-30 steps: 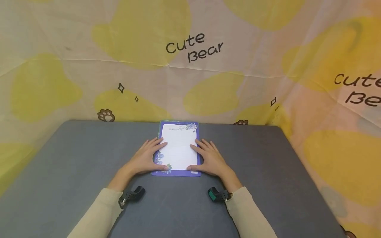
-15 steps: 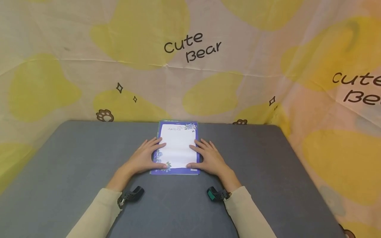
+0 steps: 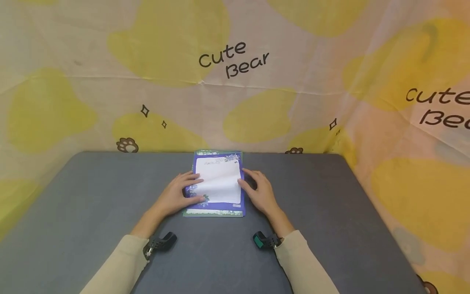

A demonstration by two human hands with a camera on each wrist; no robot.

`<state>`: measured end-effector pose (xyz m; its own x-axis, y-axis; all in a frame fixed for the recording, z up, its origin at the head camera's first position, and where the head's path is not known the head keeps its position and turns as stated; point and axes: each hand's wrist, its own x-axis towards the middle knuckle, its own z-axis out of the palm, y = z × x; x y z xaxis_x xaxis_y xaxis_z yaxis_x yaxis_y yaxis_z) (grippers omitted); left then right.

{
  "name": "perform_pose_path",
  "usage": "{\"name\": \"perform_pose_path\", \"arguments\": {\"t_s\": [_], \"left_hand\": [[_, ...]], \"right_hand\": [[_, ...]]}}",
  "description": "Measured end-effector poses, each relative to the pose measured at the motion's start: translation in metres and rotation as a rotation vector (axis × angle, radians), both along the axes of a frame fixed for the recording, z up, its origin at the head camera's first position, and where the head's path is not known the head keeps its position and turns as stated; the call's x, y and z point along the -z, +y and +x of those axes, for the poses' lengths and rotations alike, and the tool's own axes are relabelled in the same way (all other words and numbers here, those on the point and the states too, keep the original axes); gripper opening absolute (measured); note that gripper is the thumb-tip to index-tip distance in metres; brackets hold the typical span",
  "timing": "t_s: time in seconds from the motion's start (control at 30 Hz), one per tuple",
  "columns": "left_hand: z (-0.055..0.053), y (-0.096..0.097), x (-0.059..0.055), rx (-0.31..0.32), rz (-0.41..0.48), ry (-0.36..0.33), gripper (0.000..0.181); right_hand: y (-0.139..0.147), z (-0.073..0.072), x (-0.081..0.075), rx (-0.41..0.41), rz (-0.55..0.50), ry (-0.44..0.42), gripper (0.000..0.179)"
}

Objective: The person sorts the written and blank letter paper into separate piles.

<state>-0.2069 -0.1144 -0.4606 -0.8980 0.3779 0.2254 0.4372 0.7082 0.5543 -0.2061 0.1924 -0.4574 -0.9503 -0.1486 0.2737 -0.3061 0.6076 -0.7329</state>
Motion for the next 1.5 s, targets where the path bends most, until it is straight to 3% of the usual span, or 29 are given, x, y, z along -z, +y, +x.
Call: {"name": "perform_pose_path", "arguments": {"t_s": [0.23, 0.4, 0.63, 0.8, 0.93, 1.1, 1.3, 1.5], "left_hand": [[0.005, 0.009, -0.002, 0.056, 0.068, 0.066, 0.072], [0.009, 0.017, -0.004, 0.090, 0.060, 0.091, 0.075], [0.011, 0.017, -0.008, 0.072, 0.052, -0.029, 0.086], [0.007, 0.016, -0.009, -0.023, 0.217, -0.131, 0.072], [0.005, 0.018, -0.007, -0.059, 0.305, -0.130, 0.063], [0.004, 0.022, -0.004, -0.056, 0.383, -0.092, 0.053], [0.004, 0.022, -0.003, -0.058, 0.493, -0.008, 0.034], [0.004, 0.020, 0.002, -0.094, 0.598, -0.067, 0.033]], "right_hand": [[0.002, -0.002, -0.002, -0.016, -0.253, -0.062, 0.043], [0.005, -0.005, -0.005, -0.011, -0.297, -0.098, 0.037], [0.010, -0.008, -0.007, -0.066, -0.377, -0.136, 0.040], [0.016, -0.010, -0.006, -0.119, -0.475, -0.159, 0.045], [0.019, -0.007, -0.006, -0.123, -0.521, -0.153, 0.046], [0.021, -0.004, -0.006, -0.117, -0.541, -0.139, 0.044], [0.020, -0.002, -0.007, -0.136, -0.461, -0.140, 0.043], [0.016, -0.001, -0.001, -0.130, -0.409, -0.127, 0.040]]}}
